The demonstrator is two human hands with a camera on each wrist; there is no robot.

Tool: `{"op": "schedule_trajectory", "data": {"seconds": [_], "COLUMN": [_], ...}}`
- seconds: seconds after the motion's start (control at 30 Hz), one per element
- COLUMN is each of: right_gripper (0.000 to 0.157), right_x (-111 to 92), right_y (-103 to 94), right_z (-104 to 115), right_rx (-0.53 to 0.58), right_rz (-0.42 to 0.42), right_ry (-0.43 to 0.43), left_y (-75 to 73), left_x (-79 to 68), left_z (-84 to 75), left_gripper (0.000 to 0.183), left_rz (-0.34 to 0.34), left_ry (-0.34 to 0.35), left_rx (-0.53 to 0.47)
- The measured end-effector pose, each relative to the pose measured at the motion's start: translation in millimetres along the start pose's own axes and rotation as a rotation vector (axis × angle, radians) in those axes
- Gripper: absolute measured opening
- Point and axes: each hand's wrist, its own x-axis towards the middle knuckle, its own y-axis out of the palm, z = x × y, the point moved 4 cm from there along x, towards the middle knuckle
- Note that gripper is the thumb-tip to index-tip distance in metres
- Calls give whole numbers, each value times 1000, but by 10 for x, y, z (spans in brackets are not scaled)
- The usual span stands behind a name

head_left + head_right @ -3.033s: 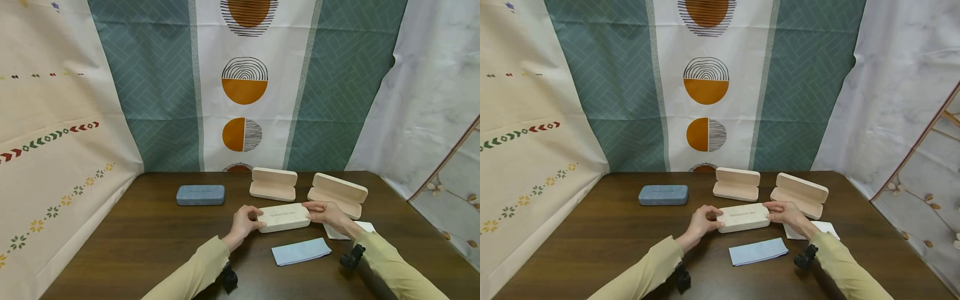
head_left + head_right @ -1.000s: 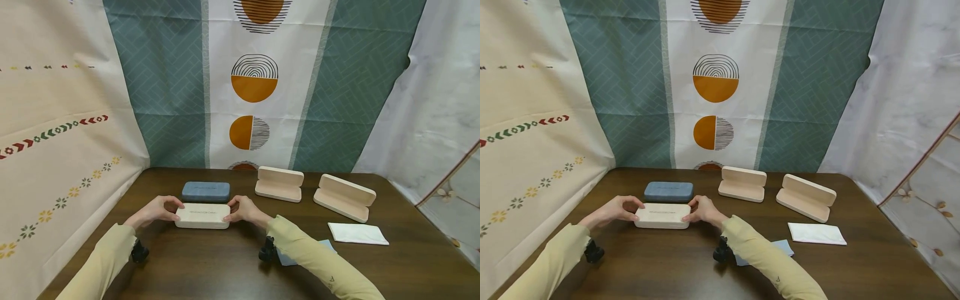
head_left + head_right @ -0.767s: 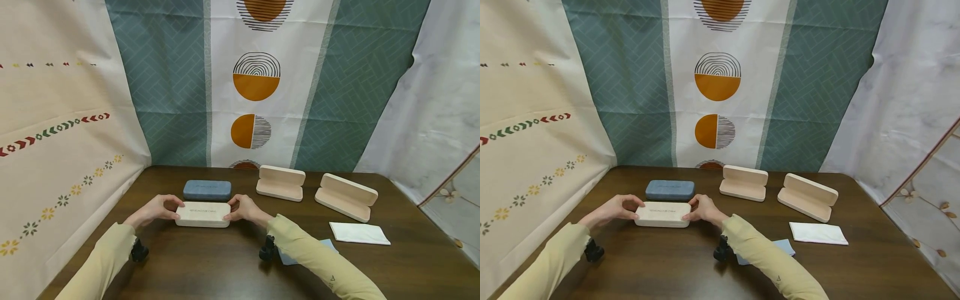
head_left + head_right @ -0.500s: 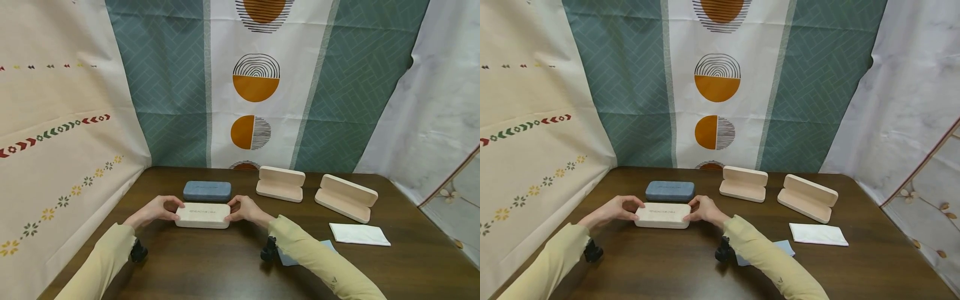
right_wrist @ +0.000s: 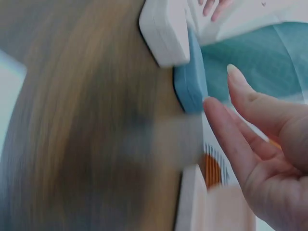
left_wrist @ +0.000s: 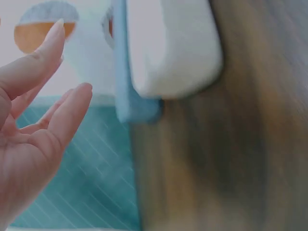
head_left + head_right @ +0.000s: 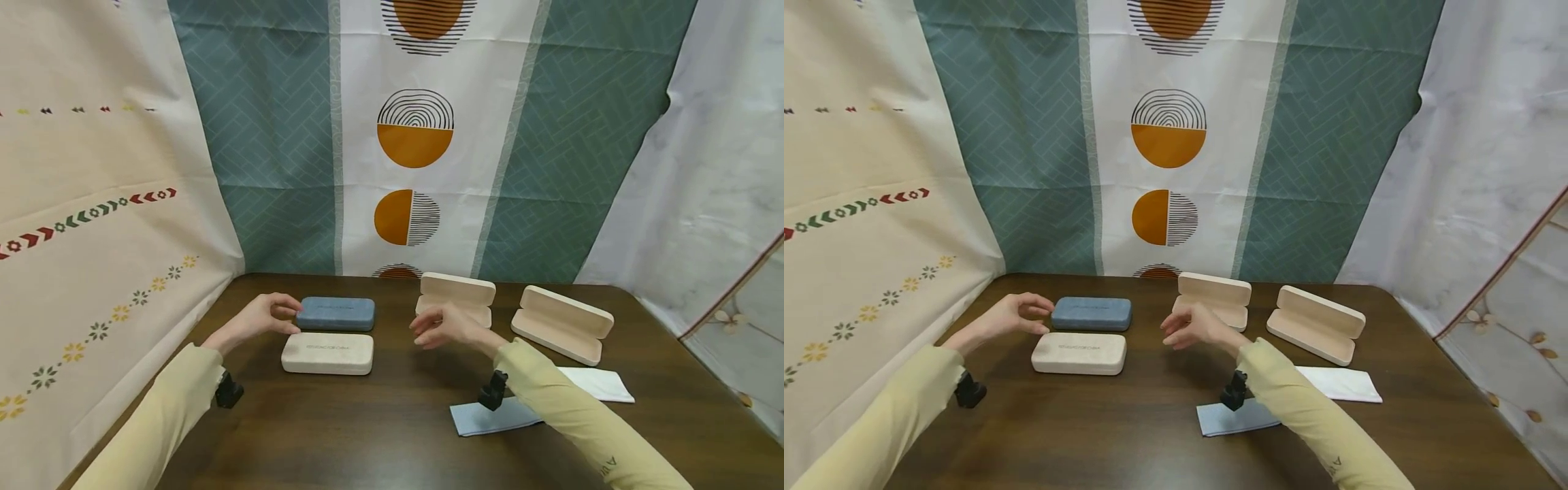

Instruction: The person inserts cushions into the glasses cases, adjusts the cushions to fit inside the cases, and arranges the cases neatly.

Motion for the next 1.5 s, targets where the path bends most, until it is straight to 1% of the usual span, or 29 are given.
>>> {"op": "schedule_trajectory", "data": {"seconds": [0.1,0.23,0.37,0.43,0.53,0.6,0.67,0.7,0.83,0.93,1.03,1.13,1.3,1.5], "right_gripper": [35,33,31,30,29,28,26,26,24,24,25,23,21,21], "right_x": [-134,-318,-510,-608,-751,-840,-919,-957,-1084,-1152,-1194,-1229,-1280,-1320], "right_y": [-172,-377,-554,-625,-716,-766,-809,-823,-862,-867,-858,-837,-804,-810], "right_z": [-21,-63,-113,-138,-181,-198,-224,-237,-321,-367,-392,-413,-461,-489], "right_rx": [-38,-74,-93,-118,-213,-285,-329,-330,-273,-232,-236,-250,-272,-332], "right_rz": [34,111,172,199,230,245,260,272,331,361,373,383,403,380], "right_ry": [2,20,38,55,70,63,49,46,61,72,58,45,36,15], "left_y": [119,407,745,930,1235,1445,1654,1755,2117,2326,2468,2558,2669,2747], "left_x": [121,310,488,563,667,721,765,781,807,794,771,756,751,764], "left_z": [-153,-393,-632,-748,-899,-983,-1041,-1065,-1127,-1146,-1138,-1126,-1111,-1113], "left_gripper": [45,40,35,33,29,27,27,27,26,25,25,24,24,24], "left_rz": [36,123,216,265,346,398,452,478,573,627,650,643,629,611], "left_ry": [17,75,129,144,166,173,178,174,177,167,128,88,76,85], "left_rx": [-16,-71,-120,-120,-91,-67,-56,-66,-101,-147,-187,-196,-145,-70]}}
